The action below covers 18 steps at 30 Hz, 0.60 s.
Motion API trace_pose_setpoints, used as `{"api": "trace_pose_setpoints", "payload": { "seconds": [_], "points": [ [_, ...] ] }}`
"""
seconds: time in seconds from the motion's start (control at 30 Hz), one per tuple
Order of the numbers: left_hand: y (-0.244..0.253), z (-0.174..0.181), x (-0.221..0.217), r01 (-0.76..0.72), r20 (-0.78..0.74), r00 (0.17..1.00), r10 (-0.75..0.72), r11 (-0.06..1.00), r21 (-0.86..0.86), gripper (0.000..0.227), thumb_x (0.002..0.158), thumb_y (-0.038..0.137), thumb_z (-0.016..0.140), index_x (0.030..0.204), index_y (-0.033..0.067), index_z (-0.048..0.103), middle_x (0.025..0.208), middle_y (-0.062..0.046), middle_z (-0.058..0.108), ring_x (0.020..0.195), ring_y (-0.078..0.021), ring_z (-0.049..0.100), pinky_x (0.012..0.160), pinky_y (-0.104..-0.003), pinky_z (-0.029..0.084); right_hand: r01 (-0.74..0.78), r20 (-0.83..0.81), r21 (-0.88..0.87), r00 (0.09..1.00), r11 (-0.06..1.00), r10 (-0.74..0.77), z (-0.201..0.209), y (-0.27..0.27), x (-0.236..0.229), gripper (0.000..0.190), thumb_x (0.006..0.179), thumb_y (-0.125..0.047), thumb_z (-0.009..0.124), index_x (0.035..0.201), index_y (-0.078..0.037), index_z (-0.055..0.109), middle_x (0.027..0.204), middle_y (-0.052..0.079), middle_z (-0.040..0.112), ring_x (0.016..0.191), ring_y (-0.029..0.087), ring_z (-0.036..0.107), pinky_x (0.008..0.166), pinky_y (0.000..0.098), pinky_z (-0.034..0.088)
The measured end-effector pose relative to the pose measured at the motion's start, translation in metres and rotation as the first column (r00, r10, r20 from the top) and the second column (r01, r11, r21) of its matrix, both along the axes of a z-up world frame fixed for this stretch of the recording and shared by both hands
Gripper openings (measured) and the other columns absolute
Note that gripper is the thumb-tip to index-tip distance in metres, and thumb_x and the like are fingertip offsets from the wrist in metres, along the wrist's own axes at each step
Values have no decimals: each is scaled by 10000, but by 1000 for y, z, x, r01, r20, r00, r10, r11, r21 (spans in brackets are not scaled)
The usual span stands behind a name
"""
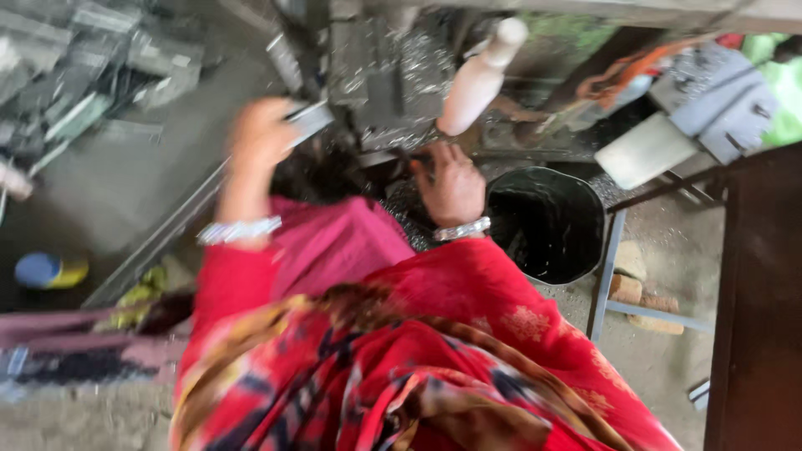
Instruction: The person repeatedly picks up small metal brackets from a tray, places them into a press machine, and operates the lever to process them. The person handles the brackets one at a time, using both hands to position and press the items.
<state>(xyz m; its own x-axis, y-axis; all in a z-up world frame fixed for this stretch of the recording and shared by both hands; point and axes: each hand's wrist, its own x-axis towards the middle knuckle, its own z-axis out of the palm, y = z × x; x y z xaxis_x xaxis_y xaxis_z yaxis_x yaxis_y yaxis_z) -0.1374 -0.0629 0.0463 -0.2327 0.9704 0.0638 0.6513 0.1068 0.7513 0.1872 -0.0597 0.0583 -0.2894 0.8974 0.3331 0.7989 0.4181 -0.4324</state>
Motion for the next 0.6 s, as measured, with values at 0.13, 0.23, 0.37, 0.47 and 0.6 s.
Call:
{"api": "trace_pose_setpoints", "payload": {
  "seconds": [0.13, 0.23, 0.37, 0.47, 0.6],
  "points": [
    [62, -6, 115, -162, -285, 930, 232, 955, 248, 270, 1020, 187, 623, 1237, 46, 700, 1123, -189, 690, 977, -342, 703, 808, -456, 568, -21, -42, -5, 999, 1000, 21, 0, 2, 0, 247, 933, -289, 724, 1116, -142, 646, 1021, 104, 703, 898, 353, 699, 712, 492, 540],
    [63, -35, 165, -115, -532, 790, 303, 927, 357, 423, 982, 170, 592, 1333, -64, 619, 1460, -189, 529, 1306, -339, 557, 895, -421, 535, 12, -34, -77, 999, 997, -15, 2, -4, 2, 248, 929, -304, 722, 1108, -151, 643, 972, 91, 712, 877, 348, 707, 711, 491, 539],
    [60, -63, 163, -53, -622, 736, 267, 939, 341, 481, 946, 177, 583, 1374, -37, 634, 1563, -128, 487, 1454, -300, 391, 1002, -448, 413, 15, -9, -163, 1000, 987, -17, 0, 4, 0, 274, 937, -337, 701, 1131, -156, 630, 962, 71, 741, 861, 337, 721, 698, 492, 536],
    [80, -64, 150, -47, -683, 724, 100, 994, 96, 364, 989, 135, 531, 1289, -24, 665, 1606, -95, 474, 1473, -300, 399, 1005, -420, 376, -10, 64, -163, 998, 987, 21, -23, 10, 3, 337, 929, -378, 713, 1158, -147, 623, 983, 123, 744, 859, 372, 714, 704, 506, 537],
    [109, -51, 149, -69, -711, 676, 196, 977, 204, 391, 977, 215, 555, 1254, -23, 693, 1511, -132, 508, 1450, -314, 395, 1053, -441, 342, 82, 159, -381, 987, 921, -22, -85, 10, 19, 410, 929, -429, 721, 1166, -112, 616, 946, 199, 736, 861, 417, 708, 732, 537, 540]
  ]
}}
